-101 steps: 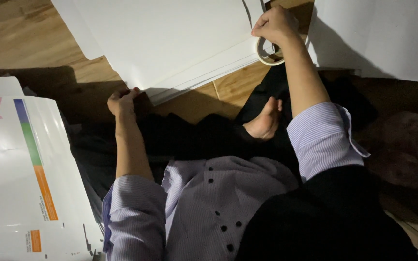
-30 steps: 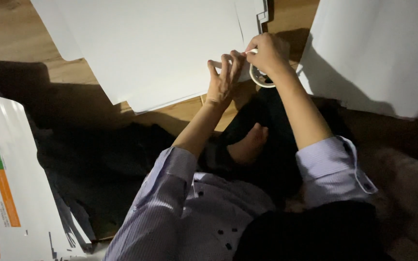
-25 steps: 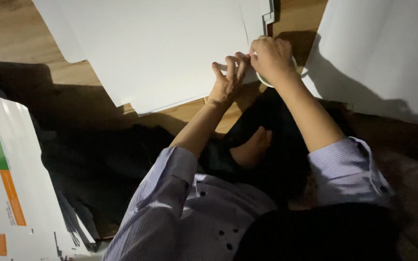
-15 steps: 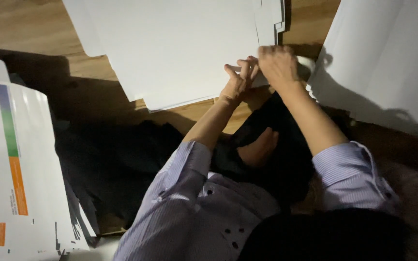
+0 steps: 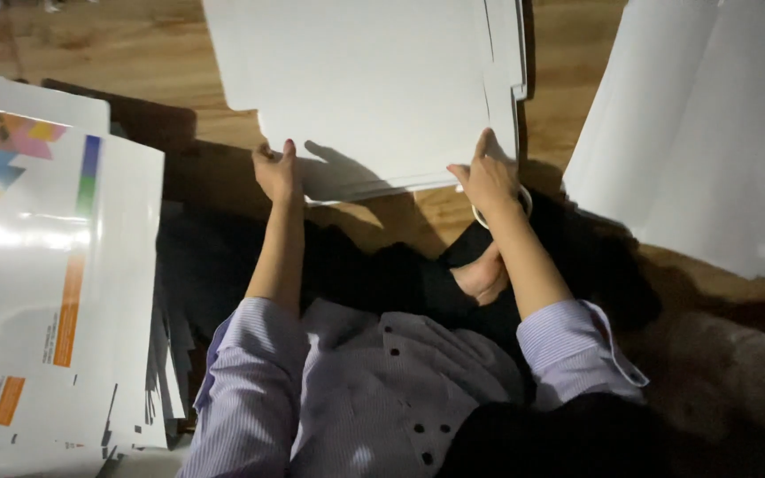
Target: The person sits on the floor and repeatedly applies tape to the edges of white paper sheets. They pick up sheets from a stack, apply tape to the edges, and place them down.
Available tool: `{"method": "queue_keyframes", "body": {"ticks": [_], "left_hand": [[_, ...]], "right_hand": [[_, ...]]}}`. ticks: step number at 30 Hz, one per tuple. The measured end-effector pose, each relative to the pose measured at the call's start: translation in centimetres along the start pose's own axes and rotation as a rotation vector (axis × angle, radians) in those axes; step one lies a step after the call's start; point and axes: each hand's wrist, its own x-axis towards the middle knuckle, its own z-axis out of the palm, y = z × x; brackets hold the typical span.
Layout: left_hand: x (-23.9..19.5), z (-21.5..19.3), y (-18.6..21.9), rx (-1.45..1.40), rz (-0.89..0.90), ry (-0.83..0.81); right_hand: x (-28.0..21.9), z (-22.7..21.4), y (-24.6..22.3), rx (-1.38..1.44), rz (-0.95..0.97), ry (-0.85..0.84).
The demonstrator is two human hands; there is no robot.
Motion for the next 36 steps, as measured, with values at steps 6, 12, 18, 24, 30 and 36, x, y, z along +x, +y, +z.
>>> {"method": "queue_keyframes", "body": {"ticks": [6,12,18,24,30,36], "left_hand": [[-0.2,-1.5,4.5,-0.532,-0.285,-0.246],[-6.4,-9.5,12.0,-0.581,-0.116,-0.513],[-13.0,-18.6,17.0,-1.143,-0.171,-0.492],[-13.5,-11.5,10.0,-1.547,-0.258,-0.558],[-14.2,-13.9,13.7,-1.765,-0.4,-0.718],[-7.4,-25.9,11.6,-1.363,0.149,-0.179]], "right_hand": [[-3.5,-1.9,-0.5,-0.06,-0.002,0.199],[-4.9,-2.5,-4.6,-0.377,-0.503,1.029],[-9.3,-11.7,-9.3,-0.322,-0.71,1.183],[-12.8,-19.3,-3.8,0.486,-0.644,0.859],[-9.6,-21.2,-0.9,1.615,0.084,0.552],[-5.5,-15.2,-5.9,1.457,0.031,0.433]]}}
